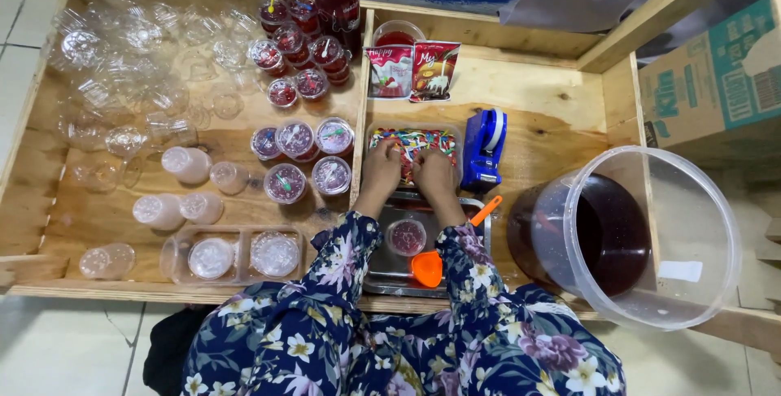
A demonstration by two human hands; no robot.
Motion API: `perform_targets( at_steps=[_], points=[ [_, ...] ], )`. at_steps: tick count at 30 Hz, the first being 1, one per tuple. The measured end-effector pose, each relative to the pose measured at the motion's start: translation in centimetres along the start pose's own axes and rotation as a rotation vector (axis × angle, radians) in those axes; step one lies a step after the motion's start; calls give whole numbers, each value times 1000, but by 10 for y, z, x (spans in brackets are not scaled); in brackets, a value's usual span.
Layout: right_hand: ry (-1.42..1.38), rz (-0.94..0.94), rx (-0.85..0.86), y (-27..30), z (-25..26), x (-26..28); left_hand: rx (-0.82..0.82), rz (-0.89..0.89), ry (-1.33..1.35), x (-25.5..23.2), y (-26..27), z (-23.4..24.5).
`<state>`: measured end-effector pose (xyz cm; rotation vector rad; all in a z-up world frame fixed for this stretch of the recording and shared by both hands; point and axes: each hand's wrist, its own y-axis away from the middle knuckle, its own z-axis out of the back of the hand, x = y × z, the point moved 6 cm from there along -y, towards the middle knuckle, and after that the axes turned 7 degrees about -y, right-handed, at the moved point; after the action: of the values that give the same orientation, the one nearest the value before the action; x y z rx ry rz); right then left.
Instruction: Filling small plastic cups with jelly using a ladle in a packaging area.
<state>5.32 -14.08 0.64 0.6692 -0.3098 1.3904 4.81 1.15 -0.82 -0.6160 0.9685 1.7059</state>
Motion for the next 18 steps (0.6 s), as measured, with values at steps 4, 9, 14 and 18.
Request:
perform_targets(
  at_steps=[4,9,14,18],
  points=[
    [-98,-11,-21,-15,7,-17,-20,-6,-7,6,-2,-4],
    [-668,46,-87,-42,-11,-52,-102,-102,9,-1,-5,1],
    [-991,35,134,2,16,-5,-86,-150,66,-18,14,9],
    [-1021,31,192,19,21,1,-55,-173,62,-29,38,24]
  ],
)
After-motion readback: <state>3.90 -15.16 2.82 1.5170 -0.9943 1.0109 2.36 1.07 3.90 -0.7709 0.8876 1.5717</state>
